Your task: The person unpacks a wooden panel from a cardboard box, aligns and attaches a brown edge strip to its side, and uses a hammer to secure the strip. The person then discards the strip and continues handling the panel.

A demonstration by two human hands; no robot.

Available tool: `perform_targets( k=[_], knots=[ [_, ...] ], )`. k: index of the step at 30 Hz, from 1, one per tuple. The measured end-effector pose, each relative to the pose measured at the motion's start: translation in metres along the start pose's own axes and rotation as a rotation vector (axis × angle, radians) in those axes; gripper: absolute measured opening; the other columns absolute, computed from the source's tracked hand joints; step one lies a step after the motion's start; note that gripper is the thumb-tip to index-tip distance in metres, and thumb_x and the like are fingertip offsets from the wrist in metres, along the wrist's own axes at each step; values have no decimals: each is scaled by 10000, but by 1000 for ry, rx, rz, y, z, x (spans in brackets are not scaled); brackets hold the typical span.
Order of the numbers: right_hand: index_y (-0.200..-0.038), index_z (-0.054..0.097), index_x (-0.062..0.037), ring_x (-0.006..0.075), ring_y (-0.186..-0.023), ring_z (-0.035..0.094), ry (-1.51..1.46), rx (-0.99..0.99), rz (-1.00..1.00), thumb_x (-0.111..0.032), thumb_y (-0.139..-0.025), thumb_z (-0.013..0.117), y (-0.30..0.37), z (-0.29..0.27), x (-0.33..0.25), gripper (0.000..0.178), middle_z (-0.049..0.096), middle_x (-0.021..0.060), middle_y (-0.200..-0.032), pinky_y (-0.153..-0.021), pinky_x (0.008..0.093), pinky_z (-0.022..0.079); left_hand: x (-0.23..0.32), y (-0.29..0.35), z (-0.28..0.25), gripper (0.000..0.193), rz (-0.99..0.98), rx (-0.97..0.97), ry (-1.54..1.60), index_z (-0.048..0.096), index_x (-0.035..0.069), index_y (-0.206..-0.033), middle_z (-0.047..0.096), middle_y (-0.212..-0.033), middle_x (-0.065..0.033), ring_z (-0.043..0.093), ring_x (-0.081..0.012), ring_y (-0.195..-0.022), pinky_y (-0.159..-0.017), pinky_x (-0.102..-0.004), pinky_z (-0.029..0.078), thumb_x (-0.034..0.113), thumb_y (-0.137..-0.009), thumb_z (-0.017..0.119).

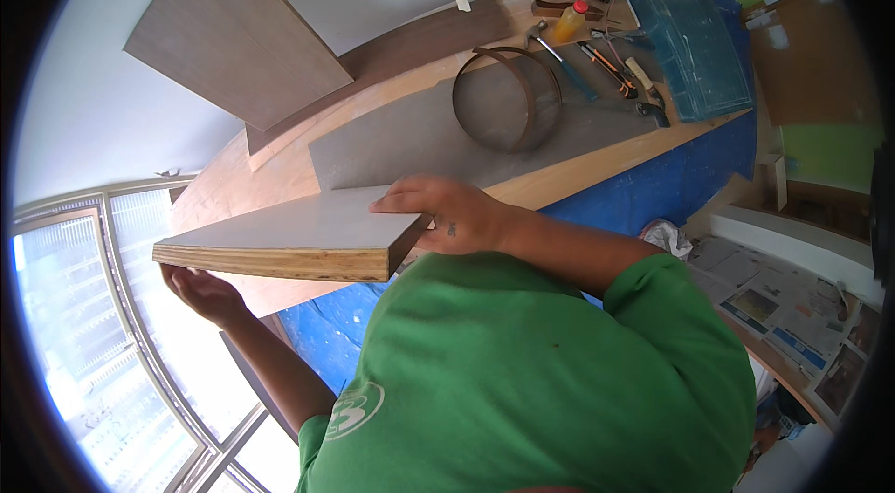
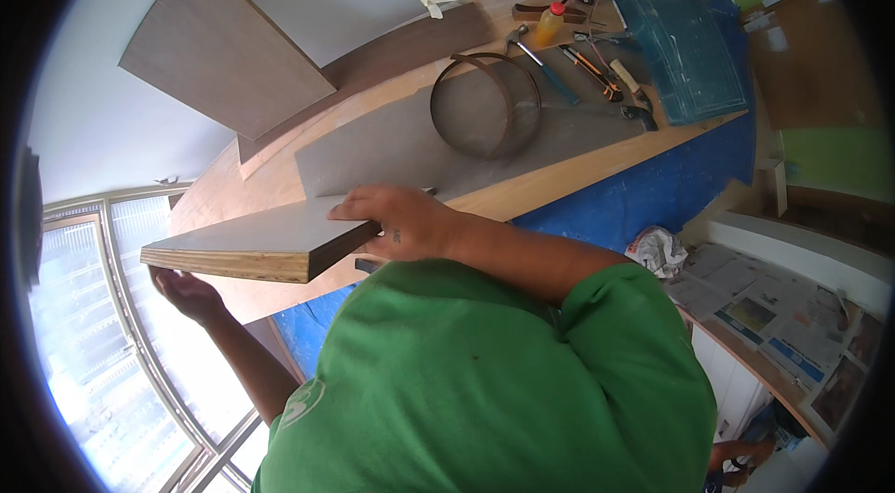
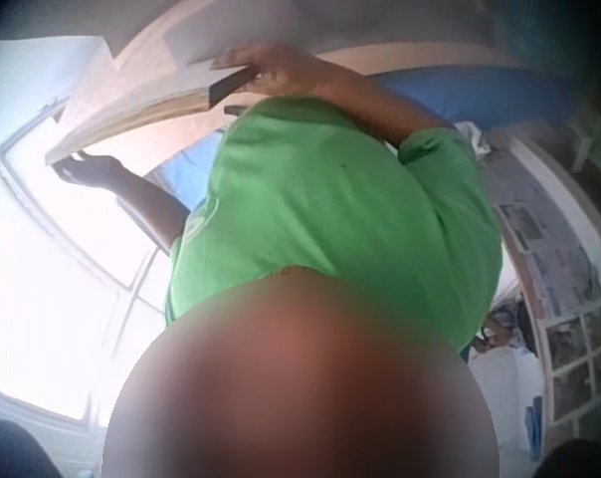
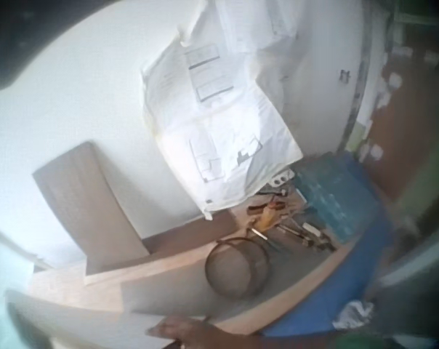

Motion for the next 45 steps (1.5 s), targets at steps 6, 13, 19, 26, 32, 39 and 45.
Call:
perform_targets(
  k=[6, 13, 19, 26, 32, 39, 45],
  knots=[
    [-1390, 585, -66, 363, -1207, 586, 41, -158, 46, -95, -804, 760, 1, 6, 8, 612, 607, 179, -1300, -1015, 421, 490, 140, 7, 68, 501, 555, -4, -485, 552, 38, -1327, 599, -1356, -166, 536, -308, -1332, -1128, -512, 408, 433, -1025, 490],
    [-1438, 534, -67, 325, -1221, 585, -51, -255, -31, -88, -838, 668, 25, -11, 35, 615, 605, 171, -1314, -1051, 425, 462, 154, 19, 115, 577, 516, -155, -527, 545, 48, -1355, 547, -1429, -160, 444, -321, -1406, -1183, -524, 331, 494, -993, 594],
    [-1224, 638, -57, 357, -1019, 693, 409, 524, 818, -225, -861, 711, 71, -172, 270, 406, 703, 191, -1147, -876, 412, 553, 150, 29, 91, 610, 409, -6, -594, 511, 24, -1372, 413, -1504, -176, 410, -301, -1404, -1136, -499, 400, 522, -1022, 538],
    [-1127, 634, 103, 270, -614, 664, 446, 325, 1360, -263, -979, 665, 120, -199, 370, 395, 681, 182, -844, -536, 382, 550, 120, 59, 61, 715, 25, 373, -379, 294, -12, -1526, 241, -1597, -226, 231, -350, -1504, -1217, -481, 197, 552, -1089, 250],
    [-1196, 553, 47, 265, -647, 663, 194, 552, 1285, -130, -963, 584, 136, -188, 390, 294, 666, 160, -890, -523, 398, 555, 108, 57, 54, 705, -61, 412, -210, 288, -30, -1529, 228, -1609, -216, 238, -345, -1503, -1223, -461, 200, 521, -1090, 316],
    [-910, 501, -68, 181, -622, 603, -407, 952, 874, -80, -908, 546, 134, -191, 323, 47, 560, 63, -736, -503, 324, 514, 109, 55, 43, 683, -63, 423, -285, 355, -37, -1497, 229, -1607, -230, 241, -342, -1502, -1221, -445, 203, 502, -1078, 388],
    [-969, 572, -55, 135, -548, 494, -909, 850, 987, -149, -888, 545, 162, -190, 261, 127, 532, 40, -718, -458, 262, 410, 98, 65, 44, 715, -315, 411, 81, 238, -3, -1548, 394, -1460, -233, 458, -311, -1346, -1062, -400, 451, 415, -1041, 520]
  ],
)
Point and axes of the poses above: each hand's wrist, its own y-axis away from the middle knuckle, its own z-axis out of the palm, x = y × z, the point moved 8 cm from there along -y, towards the middle knuckle
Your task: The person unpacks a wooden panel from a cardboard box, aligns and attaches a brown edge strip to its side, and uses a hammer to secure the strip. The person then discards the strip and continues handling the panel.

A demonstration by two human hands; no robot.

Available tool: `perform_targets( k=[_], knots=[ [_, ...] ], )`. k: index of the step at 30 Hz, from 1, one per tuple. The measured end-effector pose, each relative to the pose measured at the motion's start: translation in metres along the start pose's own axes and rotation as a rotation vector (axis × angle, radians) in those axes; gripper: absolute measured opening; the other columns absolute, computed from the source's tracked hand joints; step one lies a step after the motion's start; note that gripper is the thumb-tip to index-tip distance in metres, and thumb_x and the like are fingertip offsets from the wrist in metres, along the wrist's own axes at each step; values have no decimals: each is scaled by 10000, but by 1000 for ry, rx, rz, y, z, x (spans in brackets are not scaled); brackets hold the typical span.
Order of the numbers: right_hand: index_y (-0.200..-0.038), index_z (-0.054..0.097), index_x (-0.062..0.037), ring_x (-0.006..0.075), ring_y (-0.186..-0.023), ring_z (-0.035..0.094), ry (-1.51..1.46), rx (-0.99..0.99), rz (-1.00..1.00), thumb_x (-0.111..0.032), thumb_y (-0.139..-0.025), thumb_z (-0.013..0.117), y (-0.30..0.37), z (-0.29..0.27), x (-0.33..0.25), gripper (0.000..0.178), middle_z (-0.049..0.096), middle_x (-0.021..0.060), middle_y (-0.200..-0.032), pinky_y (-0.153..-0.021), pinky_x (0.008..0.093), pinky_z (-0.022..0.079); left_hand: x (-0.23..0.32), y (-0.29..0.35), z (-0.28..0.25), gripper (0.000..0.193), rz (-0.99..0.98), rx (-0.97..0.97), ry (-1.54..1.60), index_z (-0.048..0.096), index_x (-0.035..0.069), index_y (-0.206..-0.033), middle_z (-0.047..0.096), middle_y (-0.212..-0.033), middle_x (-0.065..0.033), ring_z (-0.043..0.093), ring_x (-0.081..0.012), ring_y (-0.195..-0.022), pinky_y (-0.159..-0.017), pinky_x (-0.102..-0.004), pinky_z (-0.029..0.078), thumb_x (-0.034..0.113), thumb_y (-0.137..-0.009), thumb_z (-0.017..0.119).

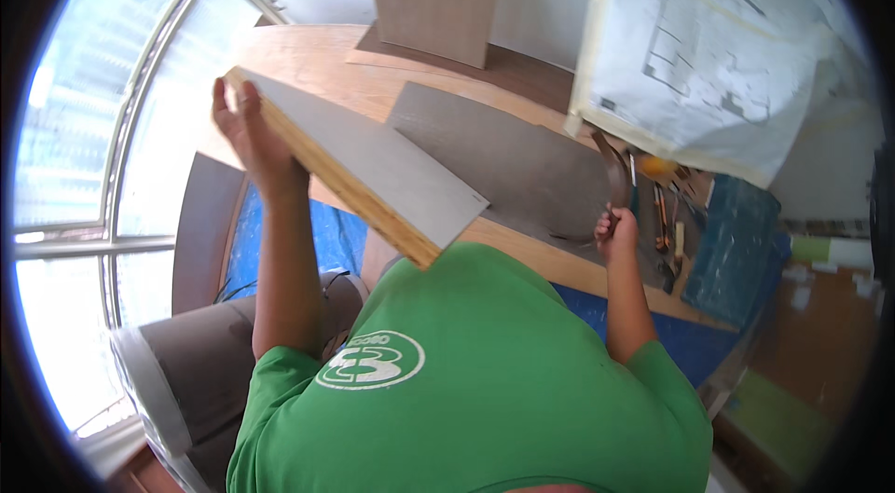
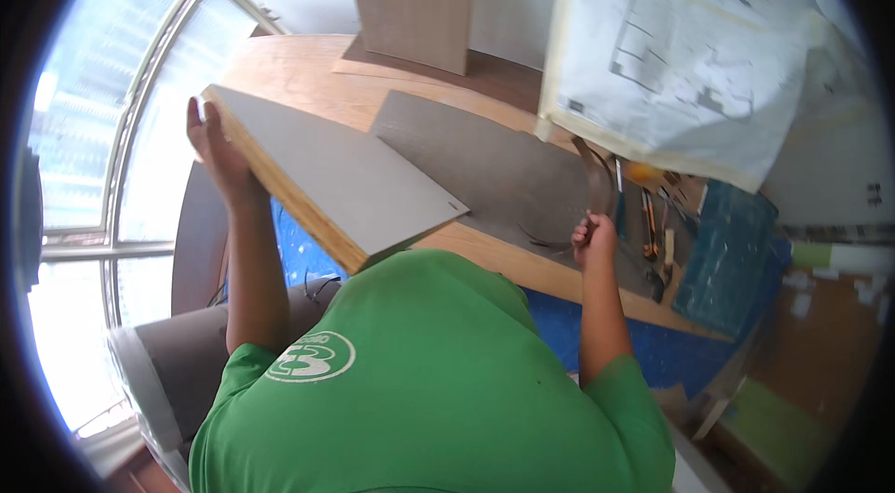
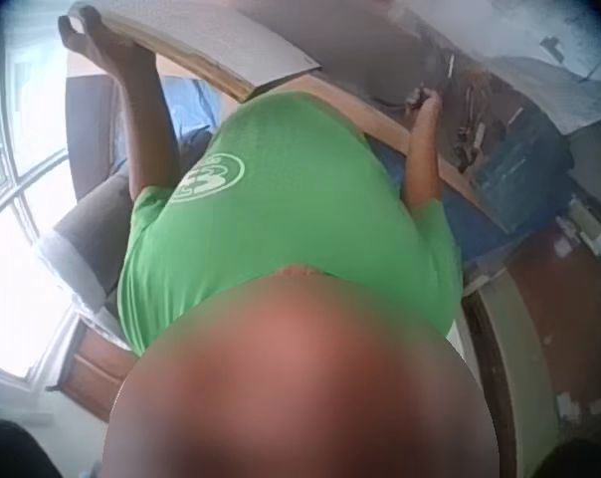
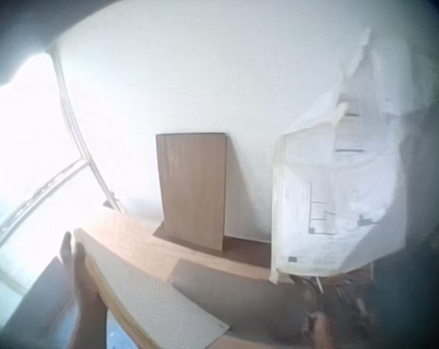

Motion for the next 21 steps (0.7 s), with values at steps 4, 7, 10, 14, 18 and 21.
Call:
perform_targets(
  k=[4, 7, 10, 14, 18, 21],
  knots=[
    [-1117, 569, -20, 111, -537, 461, 2, -66, 147, -181, -914, 485, 39, -7, 0, 272, 547, 49, -761, -452, 242, 390, 8, 3, -3, 779, 46, 43, -113, 223, 27, -1559, 435, -1386, -222, 498, -292, -1305, -1030, -404, 490, 467, -1000, 541],
    [-1154, 565, -11, 101, -529, 448, -25, -62, 160, -207, -940, 482, 59, -5, 2, 302, 544, 45, -763, -448, 232, 379, 8, 3, -8, 766, 44, 35, -90, 248, 33, -1553, 435, -1393, -209, 459, -300, -1347, -1059, -425, 467, 492, -994, 501],
    [-1170, 570, -17, 94, -525, 441, -7, -117, 134, -277, -985, 511, 76, 2, 6, 325, 536, 33, -756, -446, 225, 367, -1, 0, -19, 715, -13, 24, 90, 262, 16, -1551, 436, -1413, -195, 421, -291, -1383, -1095, -440, 426, 408, -993, 474],
    [-1183, 580, -40, 91, -519, 435, 97, -129, 91, -393, -1022, 554, 105, 24, 13, 389, 523, 15, -747, -444, 227, 357, -3, -11, -34, 672, 110, -96, 143, 300, -19, -1543, 420, -1477, -192, 380, -286, -1416, -1158, -464, 349, 255, -950, 459],
    [-1162, 594, -54, 96, -552, 466, 145, -130, -155, -367, -1010, 599, 164, 84, 6, 347, 549, 11, -797, -475, 237, 370, -5, -21, -41, 725, 298, -280, -58, 318, 16, -1555, 326, -1582, -189, 345, -297, -1443, -1172, -471, 324, 111, -892, 596],
    [-1166, 600, -57, 97, -575, 483, 268, -211, -442, -329, -1006, 608, 223, 144, -13, 316, 565, 17, -851, -490, 231, 375, -6, -29, -44, 830, 445, -366, -150, 330, 44, -1539, 215, -1630, -185, 294, -329, -1473, -1172, -496, 308, 325, -894, 771]
  ],
)
Point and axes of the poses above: each hand's wrist, its own y-axis away from the middle knuckle, its own z-axis out of the palm, x = y × z, the point moved 8 cm from there along -y, towards the middle knuckle
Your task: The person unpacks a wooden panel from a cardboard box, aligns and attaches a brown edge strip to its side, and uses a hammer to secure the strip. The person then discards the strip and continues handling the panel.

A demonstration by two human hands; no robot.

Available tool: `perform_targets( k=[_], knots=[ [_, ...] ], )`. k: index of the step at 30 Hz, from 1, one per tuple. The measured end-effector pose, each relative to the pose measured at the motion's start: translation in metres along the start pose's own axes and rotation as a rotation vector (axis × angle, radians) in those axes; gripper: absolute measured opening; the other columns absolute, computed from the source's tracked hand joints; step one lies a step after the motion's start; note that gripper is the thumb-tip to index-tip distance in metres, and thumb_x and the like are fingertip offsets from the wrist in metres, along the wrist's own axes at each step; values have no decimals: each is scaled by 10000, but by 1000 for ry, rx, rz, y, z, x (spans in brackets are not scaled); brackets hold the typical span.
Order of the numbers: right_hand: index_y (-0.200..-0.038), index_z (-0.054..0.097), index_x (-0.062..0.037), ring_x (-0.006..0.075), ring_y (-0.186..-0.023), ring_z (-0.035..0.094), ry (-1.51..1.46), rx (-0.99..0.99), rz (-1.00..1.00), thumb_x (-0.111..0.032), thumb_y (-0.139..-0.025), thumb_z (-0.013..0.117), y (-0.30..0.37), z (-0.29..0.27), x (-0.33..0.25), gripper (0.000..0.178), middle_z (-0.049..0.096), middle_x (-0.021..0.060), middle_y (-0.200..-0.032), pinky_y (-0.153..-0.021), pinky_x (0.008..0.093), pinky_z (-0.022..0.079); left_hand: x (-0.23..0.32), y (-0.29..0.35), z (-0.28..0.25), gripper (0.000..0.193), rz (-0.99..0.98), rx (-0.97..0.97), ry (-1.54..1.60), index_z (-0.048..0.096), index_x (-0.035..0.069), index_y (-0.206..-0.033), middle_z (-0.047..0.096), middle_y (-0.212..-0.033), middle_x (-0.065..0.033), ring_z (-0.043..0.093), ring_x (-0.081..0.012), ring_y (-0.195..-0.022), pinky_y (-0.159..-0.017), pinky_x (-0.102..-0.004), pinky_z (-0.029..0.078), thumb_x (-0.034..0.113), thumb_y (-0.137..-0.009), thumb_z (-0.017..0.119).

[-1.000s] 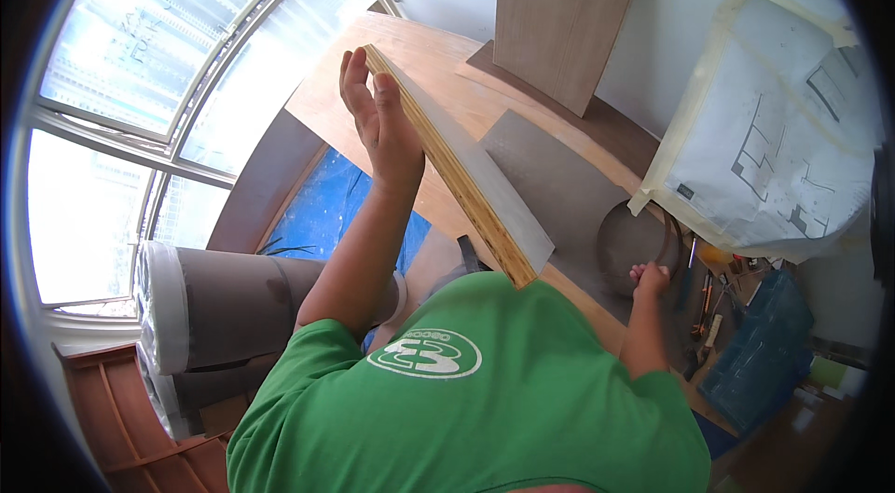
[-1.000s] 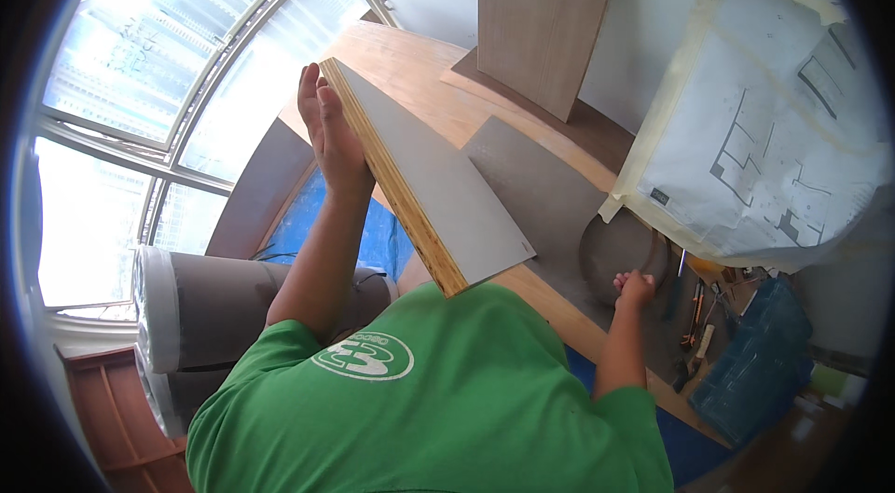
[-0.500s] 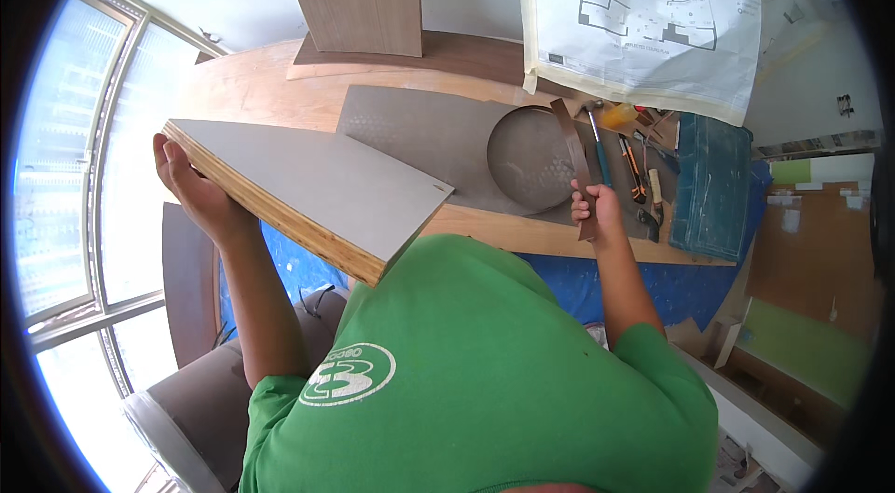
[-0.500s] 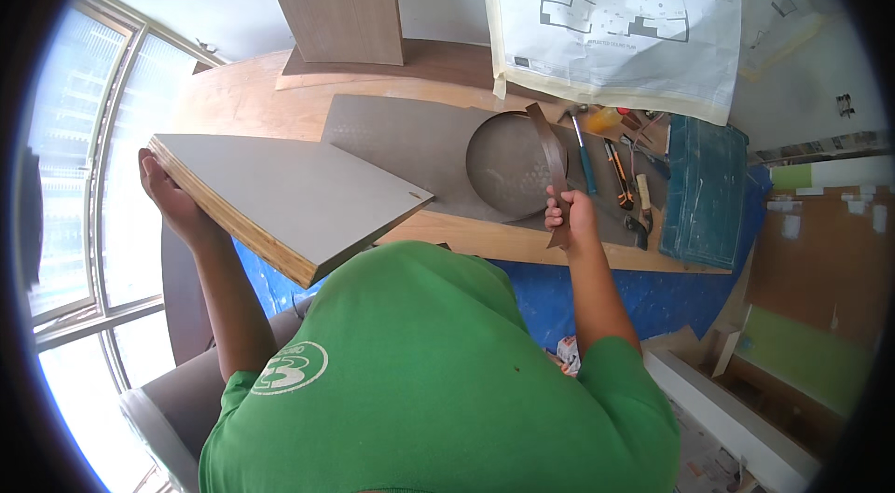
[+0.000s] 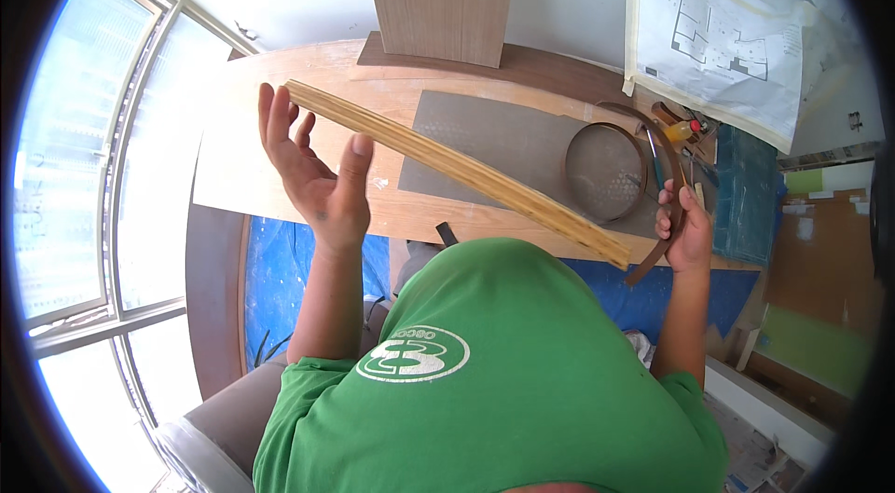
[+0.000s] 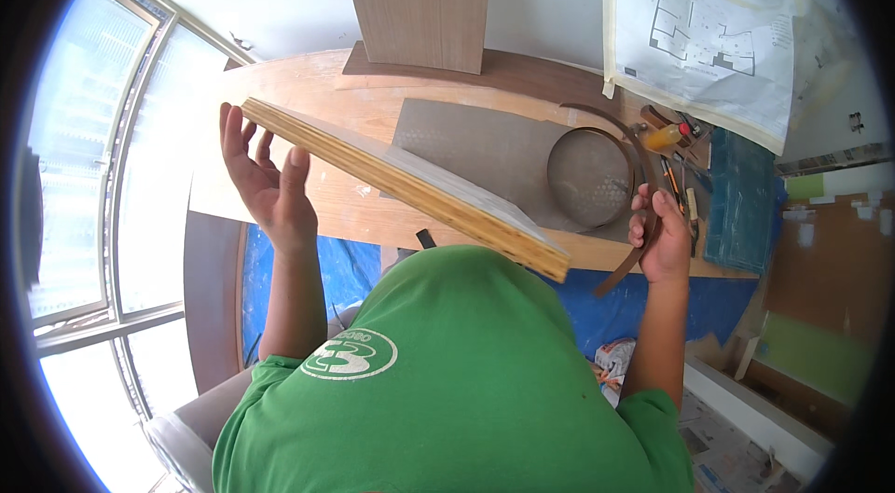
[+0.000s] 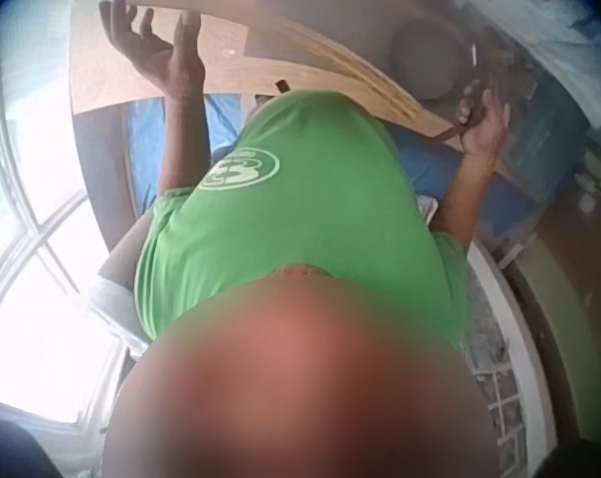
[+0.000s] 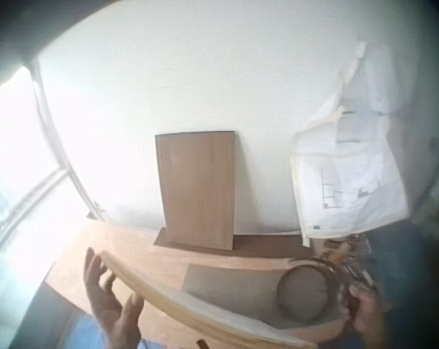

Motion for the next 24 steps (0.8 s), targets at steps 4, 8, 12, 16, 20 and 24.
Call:
perform_targets(
  k=[4, 8, 12, 16, 20, 24],
  knots=[
    [-1246, 575, -36, 86, -586, 495, 195, -101, -287, -281, -999, 623, 51, 73, -67, 351, 571, 24, -884, -494, 221, 377, -1, -12, -13, 1012, 176, -103, -169, 352, 32, -1528, 207, -1616, -239, 231, -357, -1507, -1173, -504, 308, 456, -771, 872],
    [-1342, 522, -13, 71, -573, 496, 463, -104, -491, -277, -989, 649, 108, 130, -122, 460, 577, 36, -876, -488, 202, 376, -7, -30, -14, 1138, 320, -227, -98, 371, 23, -1515, 223, -1604, -243, 250, -377, -1500, -1167, -509, 340, 556, -661, 903],
    [-1378, 494, -6, 62, -530, 483, 697, -176, -527, -336, -967, 688, 145, 184, -152, 562, 588, 51, -830, -480, 179, 382, -21, -42, -8, 1157, 293, -313, 139, 368, 31, -1518, 233, -1597, -231, 327, -355, -1468, -1159, -504, 371, 573, -644, 898],
    [-1395, 478, 32, 54, -526, 493, 777, -267, -488, -388, -927, 738, 149, 237, -166, 680, 587, 53, -781, -487, 170, 395, -38, -52, -5, 1003, 147, -364, 446, 329, 3, -1528, 334, -1552, -203, 429, -301, -1390, -1141, -456, 385, 317, -763, 897],
    [-1423, 474, 77, 53, -574, 523, 788, -407, -437, -407, -902, 767, 125, 288, -166, 769, 605, 56, -796, -522, 182, 419, -56, -69, 7, 861, -17, -407, 553, 345, -22, -1513, 479, -1435, -170, 503, -256, -1289, -1106, -404, 402, 139, -821, 831],
    [-1432, 483, 85, 64, -693, 549, 803, -553, -387, -356, -901, 773, 104, 320, -168, 749, 652, 84, -986, -581, 197, 449, -61, -77, 18, 779, -138, -455, 561, 407, -16, -1483, 566, -1326, -149, 536, -231, -1247, -1085, -378, 417, 123, -838, 821]
  ],
)
Point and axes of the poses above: each hand's wrist, its own y-axis away from the middle knuckle, its own z-axis out of the palm, x = y × z, the point moved 8 cm from there along -y, towards the middle knuckle
